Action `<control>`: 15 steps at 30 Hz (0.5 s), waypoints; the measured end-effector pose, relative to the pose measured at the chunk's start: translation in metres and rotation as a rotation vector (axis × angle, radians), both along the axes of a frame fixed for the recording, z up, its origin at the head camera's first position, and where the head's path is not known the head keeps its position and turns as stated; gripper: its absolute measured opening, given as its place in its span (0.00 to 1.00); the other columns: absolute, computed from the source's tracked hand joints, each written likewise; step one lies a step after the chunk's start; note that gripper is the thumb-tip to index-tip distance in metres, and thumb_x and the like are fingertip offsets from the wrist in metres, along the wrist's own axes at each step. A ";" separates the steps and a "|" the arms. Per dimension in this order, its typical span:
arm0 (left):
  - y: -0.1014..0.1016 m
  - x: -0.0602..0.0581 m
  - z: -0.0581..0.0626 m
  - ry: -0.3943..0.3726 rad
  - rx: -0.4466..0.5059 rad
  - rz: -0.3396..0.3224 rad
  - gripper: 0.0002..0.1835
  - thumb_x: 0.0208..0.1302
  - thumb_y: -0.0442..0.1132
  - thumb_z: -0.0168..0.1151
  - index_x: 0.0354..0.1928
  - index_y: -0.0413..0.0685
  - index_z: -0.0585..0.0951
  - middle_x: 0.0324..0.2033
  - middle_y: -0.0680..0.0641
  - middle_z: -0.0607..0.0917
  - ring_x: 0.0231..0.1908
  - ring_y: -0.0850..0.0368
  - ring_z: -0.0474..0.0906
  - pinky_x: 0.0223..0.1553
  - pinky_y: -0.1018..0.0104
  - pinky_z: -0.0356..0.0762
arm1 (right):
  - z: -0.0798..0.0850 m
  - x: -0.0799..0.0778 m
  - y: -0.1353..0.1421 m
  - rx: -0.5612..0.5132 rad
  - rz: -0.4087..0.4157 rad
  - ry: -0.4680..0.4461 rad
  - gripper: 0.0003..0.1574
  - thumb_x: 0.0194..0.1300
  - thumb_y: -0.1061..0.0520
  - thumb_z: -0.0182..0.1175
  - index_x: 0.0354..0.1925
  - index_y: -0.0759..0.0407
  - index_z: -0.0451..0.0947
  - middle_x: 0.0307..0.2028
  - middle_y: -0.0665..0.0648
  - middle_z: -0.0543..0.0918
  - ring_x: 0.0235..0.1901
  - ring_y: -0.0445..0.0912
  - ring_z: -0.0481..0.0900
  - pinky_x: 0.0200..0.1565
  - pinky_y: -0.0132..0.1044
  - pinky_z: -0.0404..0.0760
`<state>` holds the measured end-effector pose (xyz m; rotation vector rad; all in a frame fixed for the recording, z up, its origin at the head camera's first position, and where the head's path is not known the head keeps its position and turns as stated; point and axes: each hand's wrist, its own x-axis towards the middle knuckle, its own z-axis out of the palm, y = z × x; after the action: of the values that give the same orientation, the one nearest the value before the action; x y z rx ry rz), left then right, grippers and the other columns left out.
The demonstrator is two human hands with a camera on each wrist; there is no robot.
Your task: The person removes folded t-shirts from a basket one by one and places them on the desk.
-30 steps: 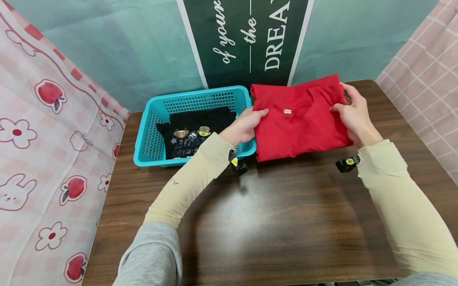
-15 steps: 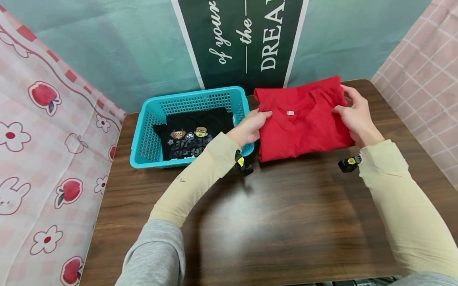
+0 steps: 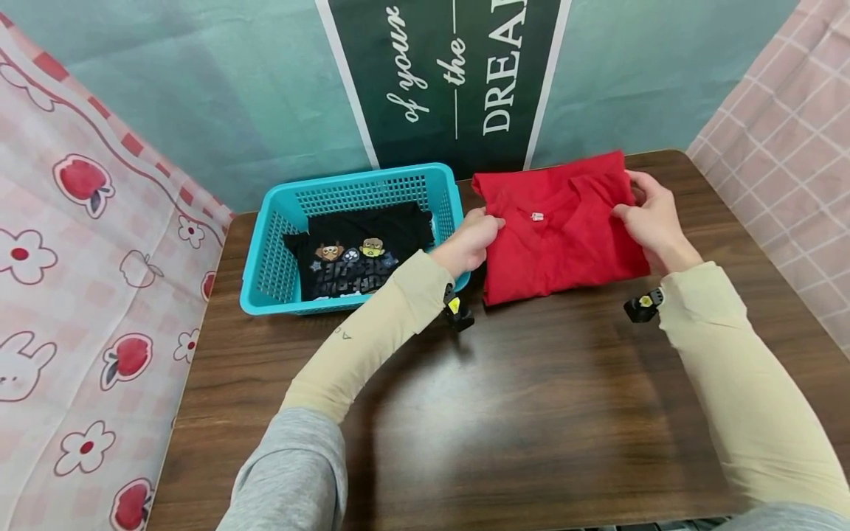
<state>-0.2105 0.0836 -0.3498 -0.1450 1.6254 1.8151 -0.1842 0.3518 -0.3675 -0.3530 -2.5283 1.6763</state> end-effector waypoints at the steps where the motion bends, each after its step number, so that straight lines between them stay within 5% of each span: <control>1: 0.000 0.000 0.000 0.005 -0.002 0.000 0.20 0.75 0.34 0.43 0.66 0.47 0.63 0.50 0.49 0.74 0.48 0.57 0.71 0.62 0.58 0.72 | 0.000 0.000 0.000 0.014 -0.003 -0.001 0.33 0.66 0.65 0.51 0.67 0.47 0.66 0.45 0.37 0.78 0.42 0.31 0.71 0.38 0.19 0.71; 6: 0.002 0.000 -0.001 0.027 0.001 -0.006 0.21 0.75 0.33 0.41 0.68 0.43 0.61 0.55 0.46 0.73 0.50 0.57 0.70 0.63 0.58 0.70 | -0.001 -0.001 0.001 0.064 -0.034 -0.003 0.24 0.66 0.64 0.53 0.60 0.52 0.72 0.33 0.30 0.75 0.37 0.31 0.70 0.36 0.19 0.70; 15: 0.003 -0.001 -0.004 0.061 -0.019 -0.017 0.19 0.74 0.31 0.40 0.64 0.42 0.64 0.52 0.46 0.73 0.48 0.57 0.70 0.61 0.60 0.70 | -0.001 -0.003 0.004 0.063 -0.064 -0.011 0.20 0.65 0.65 0.52 0.53 0.50 0.74 0.30 0.31 0.75 0.36 0.33 0.69 0.35 0.20 0.70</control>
<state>-0.2119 0.0864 -0.3538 -0.0850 1.6808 1.8078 -0.1870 0.3555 -0.3690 -0.4346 -2.5423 1.5724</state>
